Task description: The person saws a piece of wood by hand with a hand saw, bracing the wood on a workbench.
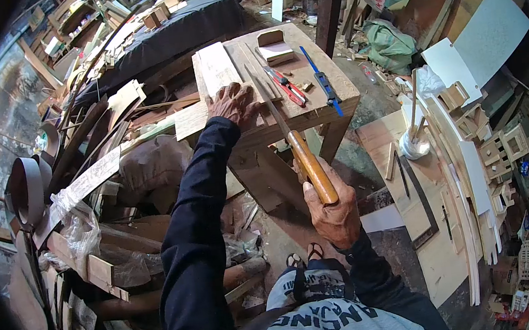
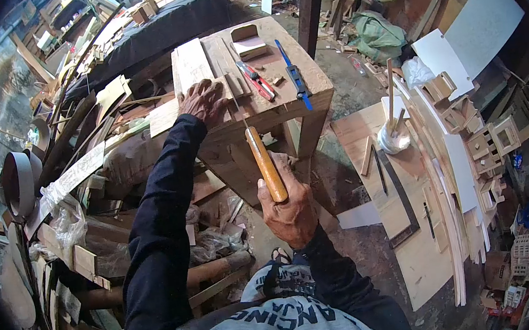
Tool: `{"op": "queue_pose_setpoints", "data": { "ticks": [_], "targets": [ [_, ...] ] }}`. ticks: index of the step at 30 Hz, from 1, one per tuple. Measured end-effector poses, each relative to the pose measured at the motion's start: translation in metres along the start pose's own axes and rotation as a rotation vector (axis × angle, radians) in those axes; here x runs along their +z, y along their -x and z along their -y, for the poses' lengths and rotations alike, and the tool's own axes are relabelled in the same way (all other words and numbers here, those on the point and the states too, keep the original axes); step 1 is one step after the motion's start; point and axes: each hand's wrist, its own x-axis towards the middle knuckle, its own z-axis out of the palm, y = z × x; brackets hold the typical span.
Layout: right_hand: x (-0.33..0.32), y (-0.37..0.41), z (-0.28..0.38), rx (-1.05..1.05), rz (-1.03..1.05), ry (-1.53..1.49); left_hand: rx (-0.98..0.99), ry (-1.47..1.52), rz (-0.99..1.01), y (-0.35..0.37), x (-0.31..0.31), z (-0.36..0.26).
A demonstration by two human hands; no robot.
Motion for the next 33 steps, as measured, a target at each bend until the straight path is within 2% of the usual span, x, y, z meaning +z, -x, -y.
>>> {"op": "queue_pose_setpoints", "data": {
  "ticks": [3, 6, 10, 13, 16, 24, 26, 30, 33],
  "targets": [
    [-0.006, -0.001, 0.014, 0.061, 0.018, 0.017, -0.021, 0.019, 0.011, 0.002, 0.002, 0.0],
    [-0.006, -0.005, 0.006, -0.014, 0.003, 0.049, -0.05, 0.016, 0.055, -0.001, 0.001, -0.003],
    [-0.006, -0.007, 0.002, -0.003, 0.008, 0.049, -0.081, -0.018, 0.126, -0.004, -0.005, -0.006],
    [-0.008, -0.008, 0.003, -0.014, 0.006, 0.066, -0.052, -0.043, 0.092, -0.002, 0.001, -0.005],
    [-0.011, -0.009, 0.004, 0.001, 0.007, 0.056, -0.024, -0.03, 0.161, 0.007, -0.002, -0.007],
    [-0.009, -0.009, 0.005, -0.043, -0.02, 0.077, 0.006, -0.026, 0.144, 0.013, 0.001, -0.009],
    [-0.009, -0.008, 0.008, 0.014, 0.009, 0.055, 0.013, -0.038, 0.138, 0.014, 0.003, -0.004],
    [0.0, -0.007, -0.001, -0.039, 0.012, 0.031, -0.024, 0.036, 0.184, 0.016, -0.004, 0.004],
    [0.007, -0.004, -0.001, -0.039, -0.023, 0.068, -0.084, 0.113, 0.134, 0.005, -0.005, 0.011]
  ]
}}
